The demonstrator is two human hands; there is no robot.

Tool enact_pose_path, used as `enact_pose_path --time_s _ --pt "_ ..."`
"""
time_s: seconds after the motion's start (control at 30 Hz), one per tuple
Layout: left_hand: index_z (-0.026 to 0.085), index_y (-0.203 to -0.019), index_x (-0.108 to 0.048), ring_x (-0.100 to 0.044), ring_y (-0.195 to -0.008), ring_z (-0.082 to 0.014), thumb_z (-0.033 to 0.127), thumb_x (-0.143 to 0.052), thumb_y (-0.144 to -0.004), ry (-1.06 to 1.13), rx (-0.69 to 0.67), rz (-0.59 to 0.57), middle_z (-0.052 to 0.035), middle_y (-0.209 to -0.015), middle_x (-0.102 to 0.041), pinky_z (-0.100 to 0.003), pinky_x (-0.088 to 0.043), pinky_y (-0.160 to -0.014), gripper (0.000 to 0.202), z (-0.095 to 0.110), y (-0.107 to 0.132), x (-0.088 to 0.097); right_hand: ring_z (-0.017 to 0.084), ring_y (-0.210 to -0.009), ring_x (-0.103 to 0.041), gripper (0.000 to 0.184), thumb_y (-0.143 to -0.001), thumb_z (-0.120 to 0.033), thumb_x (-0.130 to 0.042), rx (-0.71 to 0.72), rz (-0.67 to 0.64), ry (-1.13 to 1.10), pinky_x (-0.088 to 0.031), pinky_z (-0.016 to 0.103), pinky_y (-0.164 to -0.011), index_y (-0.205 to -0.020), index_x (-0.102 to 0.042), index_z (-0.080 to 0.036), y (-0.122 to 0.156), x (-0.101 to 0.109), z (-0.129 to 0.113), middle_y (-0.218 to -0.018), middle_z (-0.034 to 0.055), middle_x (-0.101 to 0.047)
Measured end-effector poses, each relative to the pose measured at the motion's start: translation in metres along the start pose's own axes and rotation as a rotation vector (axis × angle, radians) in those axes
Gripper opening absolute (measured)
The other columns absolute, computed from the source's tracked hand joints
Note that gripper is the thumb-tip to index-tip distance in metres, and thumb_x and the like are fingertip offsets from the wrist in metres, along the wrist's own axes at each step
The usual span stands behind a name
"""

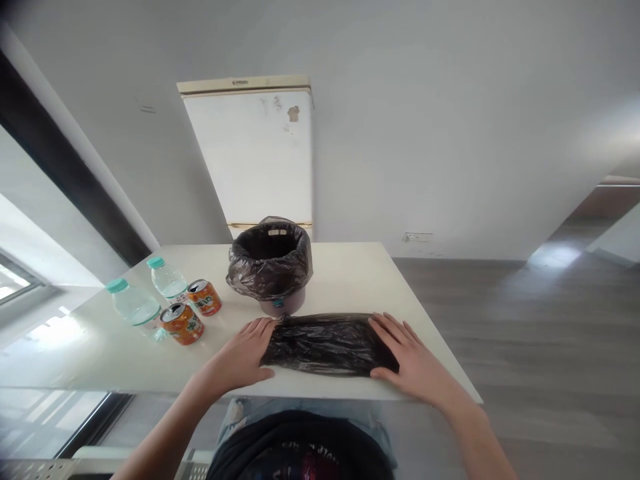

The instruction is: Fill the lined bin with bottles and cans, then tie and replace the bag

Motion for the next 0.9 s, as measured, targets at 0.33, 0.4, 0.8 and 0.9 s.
enact_pose_path --time_s 0.33,0.4,0.8,0.9 --pt "0.005 -0.159 -0.036 -0.026 -0.159 -0.0381 0.08 -0.062 -0.084 -0.006 -0.375 0.242 -0.0249 -0.169 -0.029 -0.051 -0.015 -0.132 0.11 0.091 -0.053 -0.047 0.038 -0.16 -0.021 0.121 -0.086 -0.078 -0.063 0.166 -0.088 -0.096 -0.022 0.057 -0.13 -0.169 0.007 -0.025 -0.032 -0.037 0.002 -0.175 0.0132 -0.014" --pt "0.001 -0.161 -0.03 -0.019 -0.16 -0.0408 0.088 -0.057 -0.081 -0.012 -0.386 0.243 -0.0271 -0.17 -0.023 -0.053 -0.012 -0.132 0.122 0.1 -0.066 -0.057 0.039 -0.16 -0.022 0.123 -0.085 -0.079 -0.065 0.195 -0.085 -0.102 -0.017 0.058 -0.131 -0.169 0.006 -0.024 -0.042 -0.038 -0.008 -0.175 0.0144 -0.015" --pt "-0.006 -0.164 -0.017 -0.019 -0.16 -0.0421 0.093 -0.044 -0.083 0.042 -0.409 0.206 -0.0302 -0.169 -0.022 -0.05 -0.012 -0.132 0.131 0.104 -0.111 -0.066 0.022 -0.162 -0.016 0.065 -0.112 -0.046 -0.021 0.064 0.001 -0.155 -0.017 0.05 -0.133 -0.17 0.005 -0.031 -0.06 -0.025 -0.03 -0.176 0.0018 -0.012" --pt "-0.001 -0.166 -0.014 -0.019 -0.16 -0.0404 0.09 -0.034 -0.089 0.1 -0.375 0.142 -0.0262 -0.171 -0.019 -0.053 -0.016 -0.131 0.121 0.1 -0.113 -0.073 0.025 -0.161 -0.022 0.065 -0.111 -0.048 -0.022 0.028 0.021 -0.053 -0.023 0.052 -0.132 -0.171 -0.007 -0.026 -0.064 -0.047 -0.036 -0.174 0.0055 -0.021"
Point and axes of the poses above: each hand's wrist, its own y-axis away from the middle knuckle, its own x-axis out of the back of the hand, z = x × y, the point moved 2 cm from there along -y, towards the middle knuckle
